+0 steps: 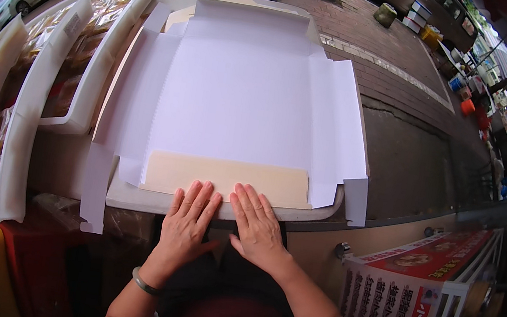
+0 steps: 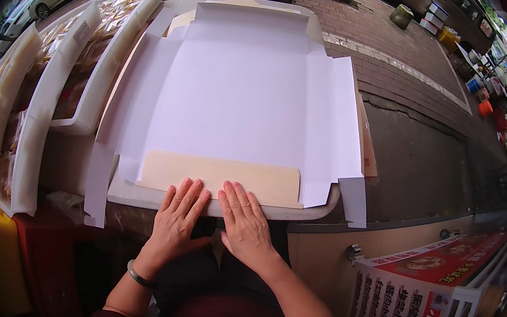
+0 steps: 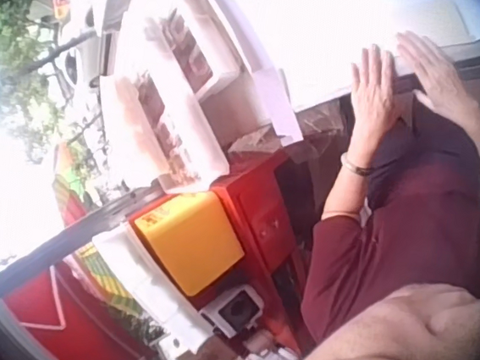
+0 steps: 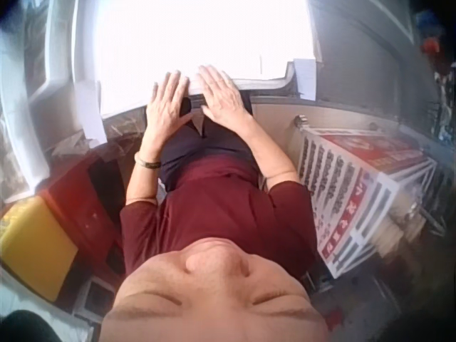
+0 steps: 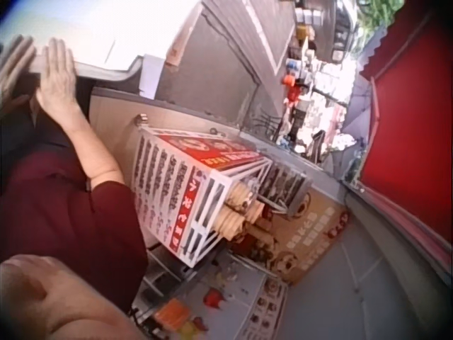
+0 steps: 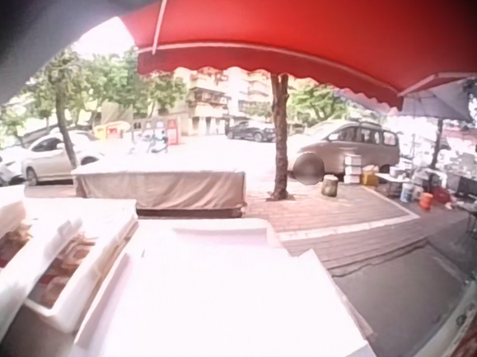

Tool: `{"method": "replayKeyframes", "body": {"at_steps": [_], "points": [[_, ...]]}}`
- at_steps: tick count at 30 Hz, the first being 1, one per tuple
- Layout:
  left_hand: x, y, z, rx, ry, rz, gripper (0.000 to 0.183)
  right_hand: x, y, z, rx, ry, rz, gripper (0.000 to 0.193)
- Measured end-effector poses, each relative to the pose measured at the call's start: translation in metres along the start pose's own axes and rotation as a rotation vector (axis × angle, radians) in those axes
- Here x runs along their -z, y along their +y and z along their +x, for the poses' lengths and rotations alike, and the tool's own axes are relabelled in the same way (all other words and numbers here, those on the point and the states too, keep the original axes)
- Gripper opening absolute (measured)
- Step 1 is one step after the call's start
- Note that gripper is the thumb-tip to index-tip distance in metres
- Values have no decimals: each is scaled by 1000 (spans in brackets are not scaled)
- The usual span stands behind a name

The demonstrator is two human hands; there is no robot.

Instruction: The person folds the creases and flaps of a white cardboard box on a table. They lift the side walls, tuck in the corner flaps to form the base, and then pick up a cardboard insert with several star-shaped cutouts.

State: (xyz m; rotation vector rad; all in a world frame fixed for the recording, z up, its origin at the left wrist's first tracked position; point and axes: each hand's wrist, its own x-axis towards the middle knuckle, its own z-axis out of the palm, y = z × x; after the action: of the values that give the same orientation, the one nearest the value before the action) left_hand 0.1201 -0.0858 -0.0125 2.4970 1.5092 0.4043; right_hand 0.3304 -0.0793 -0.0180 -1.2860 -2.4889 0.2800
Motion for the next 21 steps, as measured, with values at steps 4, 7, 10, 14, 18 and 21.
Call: {"method": "replayKeyframes", "body": {"at_steps": [4,7,10,14,18,21], "points": [[9,-23,-19,128,1,101,111,12,32,-38,-146,43,-53,106],[20,-37,-41,269,60,191,104,23,44,-59,-189,42,-137,107],[22,-40,-36,292,62,211,103,27,53,-69,-209,27,-204,105],[12,-39,-38,323,80,234,110,21,47,-65,-244,47,-229,104],[-2,-16,-23,276,115,115,120,13,18,-43,-315,102,-184,107],[-20,12,-9,60,122,105,112,2,-7,-11,-149,83,-51,101]]}}
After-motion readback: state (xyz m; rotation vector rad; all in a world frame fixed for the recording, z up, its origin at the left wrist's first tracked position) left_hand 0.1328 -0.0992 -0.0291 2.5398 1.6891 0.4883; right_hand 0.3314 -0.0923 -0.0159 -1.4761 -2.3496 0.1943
